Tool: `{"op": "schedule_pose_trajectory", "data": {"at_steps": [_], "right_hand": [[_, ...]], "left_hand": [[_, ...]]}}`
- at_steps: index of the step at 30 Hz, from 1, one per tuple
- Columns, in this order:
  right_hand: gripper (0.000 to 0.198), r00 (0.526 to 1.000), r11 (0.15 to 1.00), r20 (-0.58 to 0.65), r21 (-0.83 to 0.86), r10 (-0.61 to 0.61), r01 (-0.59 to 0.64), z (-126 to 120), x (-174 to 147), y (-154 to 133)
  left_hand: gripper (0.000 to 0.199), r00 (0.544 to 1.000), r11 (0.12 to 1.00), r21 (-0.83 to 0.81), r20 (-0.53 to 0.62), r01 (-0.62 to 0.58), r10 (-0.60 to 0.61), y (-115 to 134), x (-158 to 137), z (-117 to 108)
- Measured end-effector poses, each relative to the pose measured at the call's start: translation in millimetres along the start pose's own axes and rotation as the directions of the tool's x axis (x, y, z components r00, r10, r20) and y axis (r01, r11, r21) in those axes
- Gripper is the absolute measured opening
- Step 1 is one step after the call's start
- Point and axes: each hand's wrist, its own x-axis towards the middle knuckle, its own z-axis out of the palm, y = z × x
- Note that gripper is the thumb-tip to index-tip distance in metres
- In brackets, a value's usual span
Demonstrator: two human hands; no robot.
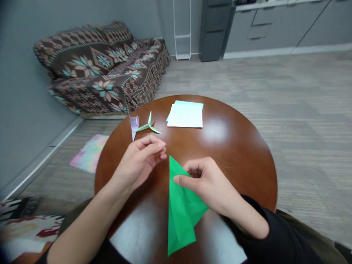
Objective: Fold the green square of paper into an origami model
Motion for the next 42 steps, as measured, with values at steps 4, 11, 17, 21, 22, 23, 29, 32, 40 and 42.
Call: {"op": "schedule_pose_trajectory", "data": {"at_steps": [4,11,17,21,22,23,29,32,40,42], "right_hand": [[0.028,0.998,0.999,-0.055,0.009,-0.033,0.033,-1.6,1.7,-0.3],[0.028,0.998,0.999,-0.063,0.022,-0.032,0.034,-3.4,3.3,0.1],[0.028,0.997,0.999,-0.075,0.032,-0.025,0.028,-3.3,2.7,-0.1],[0.027,0.986,0.994,-0.150,0.065,-0.074,0.085,-2.5,2.4,0.5],[0.026,0.983,0.993,-0.159,0.065,-0.089,0.100,-2.2,2.3,0.4],[0.025,0.982,0.992,-0.159,0.060,-0.099,0.109,-1.8,2.2,0.1],[0.022,0.996,0.996,-0.055,0.053,-0.065,0.068,0.9,0.9,-2.2],[0.021,0.996,0.996,-0.060,0.048,-0.066,0.068,1.2,1.7,-2.3],[0.023,0.987,0.994,-0.130,0.043,-0.093,0.099,-0.5,2.7,-3.0],[0.023,0.986,0.994,-0.137,0.037,-0.097,0.103,-0.2,2.3,-3.3]], "left_hand": [[0.021,0.990,0.985,0.169,0.135,0.018,-0.041,0.6,-2.2,3.7],[0.018,0.974,0.945,0.323,0.194,0.049,-0.117,-2.1,-4.8,5.2],[0.022,0.978,0.951,0.306,0.182,0.042,-0.101,-5.0,-6.0,4.3],[0.025,0.983,0.957,0.290,0.174,0.000,-0.053,-5.6,-8.3,8.1],[0.025,0.984,0.960,0.279,0.170,-0.001,-0.048,-5.6,-8.6,8.7],[0.025,0.986,0.964,0.265,0.163,0.001,-0.046,-5.5,-8.7,9.0],[0.024,0.995,0.976,0.215,0.100,-0.039,0.017,-5.5,-6.4,5.0],[0.022,0.993,0.972,0.228,0.109,-0.061,0.037,-4.8,-6.5,5.2],[0.023,0.994,0.949,0.314,0.113,-0.025,-0.012,-1.0,-10.5,12.1],[0.023,0.995,0.945,0.327,0.099,-0.027,-0.006,-1.2,-10.0,12.0]]}}
